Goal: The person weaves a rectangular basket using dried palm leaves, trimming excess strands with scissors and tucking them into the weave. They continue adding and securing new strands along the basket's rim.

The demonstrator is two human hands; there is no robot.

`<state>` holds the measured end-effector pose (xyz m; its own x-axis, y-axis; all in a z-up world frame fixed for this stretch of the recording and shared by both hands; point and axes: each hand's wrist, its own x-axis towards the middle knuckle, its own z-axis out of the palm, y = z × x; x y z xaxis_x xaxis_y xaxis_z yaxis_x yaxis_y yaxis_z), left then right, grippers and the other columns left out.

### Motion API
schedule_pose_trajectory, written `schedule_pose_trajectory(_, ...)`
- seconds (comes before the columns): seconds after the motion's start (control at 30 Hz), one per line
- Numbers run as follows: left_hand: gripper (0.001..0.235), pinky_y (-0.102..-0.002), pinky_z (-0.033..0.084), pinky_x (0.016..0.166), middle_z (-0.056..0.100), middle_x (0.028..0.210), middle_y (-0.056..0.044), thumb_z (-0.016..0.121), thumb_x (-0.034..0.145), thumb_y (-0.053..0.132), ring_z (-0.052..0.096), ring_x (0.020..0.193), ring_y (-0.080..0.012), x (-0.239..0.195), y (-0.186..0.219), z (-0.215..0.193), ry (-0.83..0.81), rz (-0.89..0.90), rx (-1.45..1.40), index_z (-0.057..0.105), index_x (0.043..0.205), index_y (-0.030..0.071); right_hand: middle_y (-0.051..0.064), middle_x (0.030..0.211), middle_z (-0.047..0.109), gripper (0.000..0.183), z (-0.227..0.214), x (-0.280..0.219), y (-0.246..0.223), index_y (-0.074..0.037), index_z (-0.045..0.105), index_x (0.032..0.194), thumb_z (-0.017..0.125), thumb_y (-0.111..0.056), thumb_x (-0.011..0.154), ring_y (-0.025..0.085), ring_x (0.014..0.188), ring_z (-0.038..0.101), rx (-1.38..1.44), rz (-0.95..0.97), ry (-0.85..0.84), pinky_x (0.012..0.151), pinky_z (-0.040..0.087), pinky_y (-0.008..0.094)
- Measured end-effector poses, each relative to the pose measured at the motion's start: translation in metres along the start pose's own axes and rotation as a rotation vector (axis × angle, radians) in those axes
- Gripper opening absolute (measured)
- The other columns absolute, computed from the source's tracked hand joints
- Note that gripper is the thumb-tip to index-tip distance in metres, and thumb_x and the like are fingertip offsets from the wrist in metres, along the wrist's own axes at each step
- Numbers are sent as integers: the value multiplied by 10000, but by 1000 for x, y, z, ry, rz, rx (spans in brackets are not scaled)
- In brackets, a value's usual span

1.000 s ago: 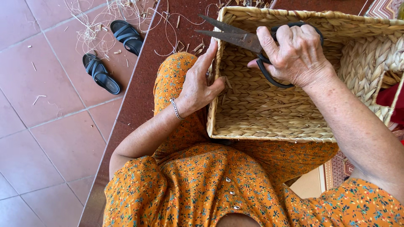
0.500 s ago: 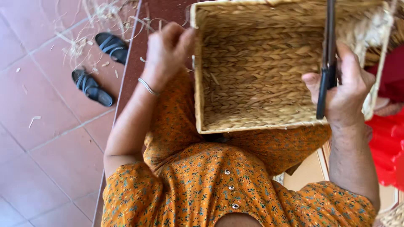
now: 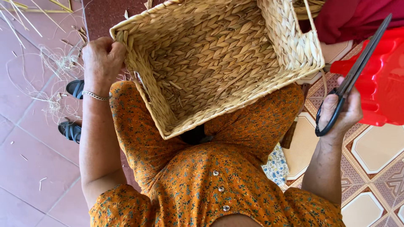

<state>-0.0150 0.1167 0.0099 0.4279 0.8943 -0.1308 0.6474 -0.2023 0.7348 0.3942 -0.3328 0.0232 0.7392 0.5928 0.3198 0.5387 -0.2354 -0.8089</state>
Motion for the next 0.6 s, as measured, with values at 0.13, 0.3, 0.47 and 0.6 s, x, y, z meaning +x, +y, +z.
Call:
schedule_pose_trajectory(0.13, 280, -381, 616, 559, 674, 652, -161, 556, 933, 181, 656, 501, -171, 1, -2, 3, 27, -29, 159, 722, 841, -24, -3, 913, 625, 640, 1, -15, 15, 90, 630, 1415, 735, -465, 1114, 57, 715, 544, -5, -43, 2, 602, 396, 193)
schedule_pose_trajectory(0.3, 286, -415, 538, 487, 608, 558, -151, 607, 889, 156, 596, 467, -218, 16, -22, 20, 154, 97, 684, 674, 657, 4, 28, 993, 627, 594, 7, -31, 25, 85, 614, 1397, 729, -436, 1136, 86, 803, 555, 2, -48, 9, 697, 433, 215)
schedule_pose_trajectory(0.47, 295, -333, 458, 340, 519, 416, -28, 617, 752, 156, 522, 408, -131, 25, -29, 34, 258, 226, 1032, 549, 467, 120, 9, 907, 643, 622, -4, -40, 30, 84, 627, 1374, 719, -471, 1109, 66, 745, 584, -41, 12, 37, 629, 447, 207)
schedule_pose_trajectory(0.6, 399, -345, 467, 406, 571, 533, -120, 564, 1006, 86, 549, 431, -180, 13, -19, 2, -8, 119, 616, 606, 621, -12, 3, 850, 610, 550, -13, -49, 44, 83, 634, 1351, 709, -423, 1151, 72, 751, 581, -69, 14, 46, 634, 436, 217)
